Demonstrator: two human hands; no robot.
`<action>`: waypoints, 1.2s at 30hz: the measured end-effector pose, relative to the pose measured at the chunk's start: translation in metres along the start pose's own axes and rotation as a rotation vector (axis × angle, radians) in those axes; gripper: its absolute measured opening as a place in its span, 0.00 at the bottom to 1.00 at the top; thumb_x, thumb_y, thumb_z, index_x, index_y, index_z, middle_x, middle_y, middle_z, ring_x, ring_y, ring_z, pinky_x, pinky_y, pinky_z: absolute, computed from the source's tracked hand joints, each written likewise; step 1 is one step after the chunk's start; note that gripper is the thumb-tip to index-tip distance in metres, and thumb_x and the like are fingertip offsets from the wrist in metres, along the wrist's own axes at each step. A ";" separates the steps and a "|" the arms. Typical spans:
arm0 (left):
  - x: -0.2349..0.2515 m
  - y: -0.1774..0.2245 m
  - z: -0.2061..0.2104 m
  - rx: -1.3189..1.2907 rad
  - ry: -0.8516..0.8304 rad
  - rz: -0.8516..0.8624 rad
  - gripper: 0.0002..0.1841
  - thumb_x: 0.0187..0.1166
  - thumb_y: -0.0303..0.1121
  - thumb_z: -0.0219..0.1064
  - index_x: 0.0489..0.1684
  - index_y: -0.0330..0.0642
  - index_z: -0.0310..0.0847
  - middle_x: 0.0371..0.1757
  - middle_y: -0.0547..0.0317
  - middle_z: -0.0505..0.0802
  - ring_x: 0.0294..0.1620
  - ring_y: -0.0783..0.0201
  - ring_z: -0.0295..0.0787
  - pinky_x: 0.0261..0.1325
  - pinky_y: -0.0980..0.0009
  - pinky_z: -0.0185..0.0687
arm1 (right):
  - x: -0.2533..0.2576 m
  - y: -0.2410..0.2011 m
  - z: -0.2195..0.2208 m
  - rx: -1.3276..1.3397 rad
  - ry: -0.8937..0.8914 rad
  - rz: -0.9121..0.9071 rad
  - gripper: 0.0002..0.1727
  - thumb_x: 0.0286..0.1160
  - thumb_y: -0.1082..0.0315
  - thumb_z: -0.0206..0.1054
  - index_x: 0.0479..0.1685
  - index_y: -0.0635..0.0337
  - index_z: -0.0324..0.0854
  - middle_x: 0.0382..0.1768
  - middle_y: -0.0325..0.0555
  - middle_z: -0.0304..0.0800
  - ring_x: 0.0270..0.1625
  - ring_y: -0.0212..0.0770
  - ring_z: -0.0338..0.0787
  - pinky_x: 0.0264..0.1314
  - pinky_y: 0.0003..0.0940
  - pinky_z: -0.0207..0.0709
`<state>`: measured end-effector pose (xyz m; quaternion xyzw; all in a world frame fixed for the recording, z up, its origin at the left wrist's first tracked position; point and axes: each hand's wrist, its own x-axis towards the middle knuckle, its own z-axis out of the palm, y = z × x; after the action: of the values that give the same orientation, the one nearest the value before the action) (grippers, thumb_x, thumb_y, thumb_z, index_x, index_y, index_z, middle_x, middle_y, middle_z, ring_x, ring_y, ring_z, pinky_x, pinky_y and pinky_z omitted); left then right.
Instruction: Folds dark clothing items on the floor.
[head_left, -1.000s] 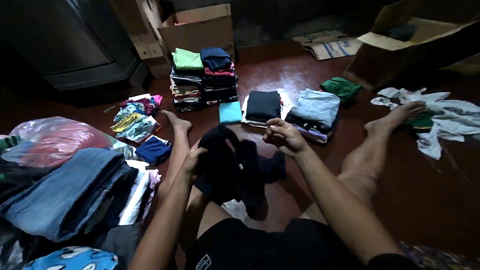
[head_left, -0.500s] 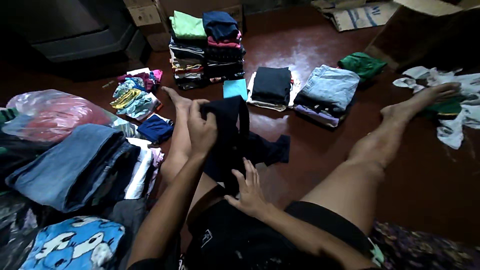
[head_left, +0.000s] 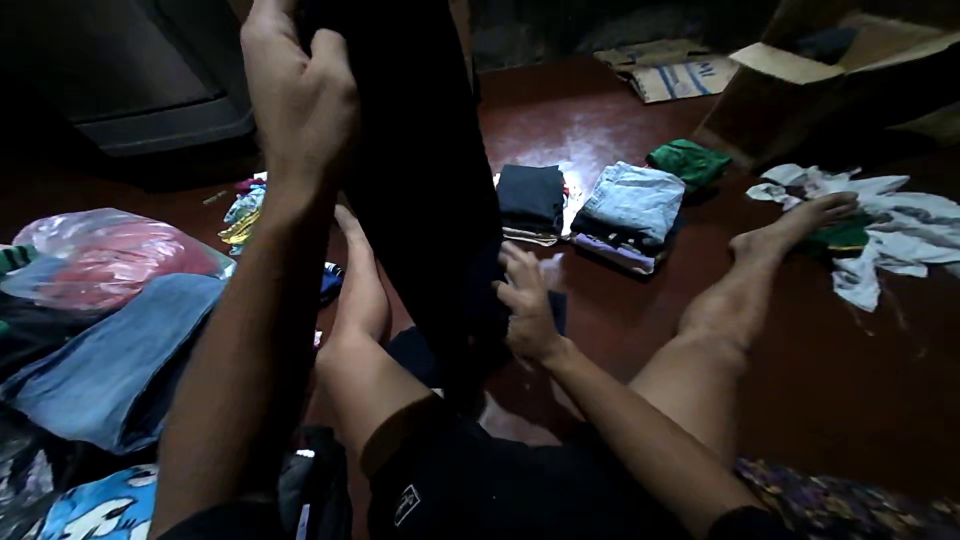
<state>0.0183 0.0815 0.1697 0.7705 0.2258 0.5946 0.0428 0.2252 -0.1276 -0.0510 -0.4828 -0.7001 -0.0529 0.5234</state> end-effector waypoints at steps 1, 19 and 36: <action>0.012 -0.015 -0.007 -0.024 -0.051 0.013 0.13 0.89 0.39 0.54 0.56 0.52 0.85 0.46 0.71 0.91 0.49 0.78 0.89 0.49 0.72 0.89 | 0.012 0.003 -0.006 0.162 -0.036 0.013 0.08 0.55 0.66 0.74 0.33 0.58 0.92 0.63 0.50 0.90 0.79 0.52 0.79 0.82 0.55 0.71; -0.333 0.042 -0.086 0.096 -1.582 -0.617 0.17 0.77 0.37 0.62 0.61 0.48 0.88 0.77 0.57 0.85 0.89 0.51 0.65 0.91 0.34 0.40 | -0.172 0.105 -0.070 -0.005 -1.404 0.539 0.24 0.79 0.51 0.69 0.69 0.51 0.88 0.86 0.44 0.73 0.86 0.60 0.71 0.82 0.68 0.64; -0.351 0.098 -0.018 0.487 -1.607 -0.671 0.43 0.72 0.66 0.68 0.87 0.55 0.69 0.84 0.41 0.75 0.88 0.34 0.62 0.86 0.25 0.42 | -0.173 0.037 0.054 0.071 -1.301 0.267 0.45 0.58 0.74 0.79 0.84 0.52 0.68 0.72 0.62 0.80 0.72 0.68 0.81 0.70 0.69 0.73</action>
<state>-0.0362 -0.1492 -0.1070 0.8349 0.4602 -0.2307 0.1947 0.2133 -0.1837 -0.2269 -0.4815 -0.8088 0.3375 0.0119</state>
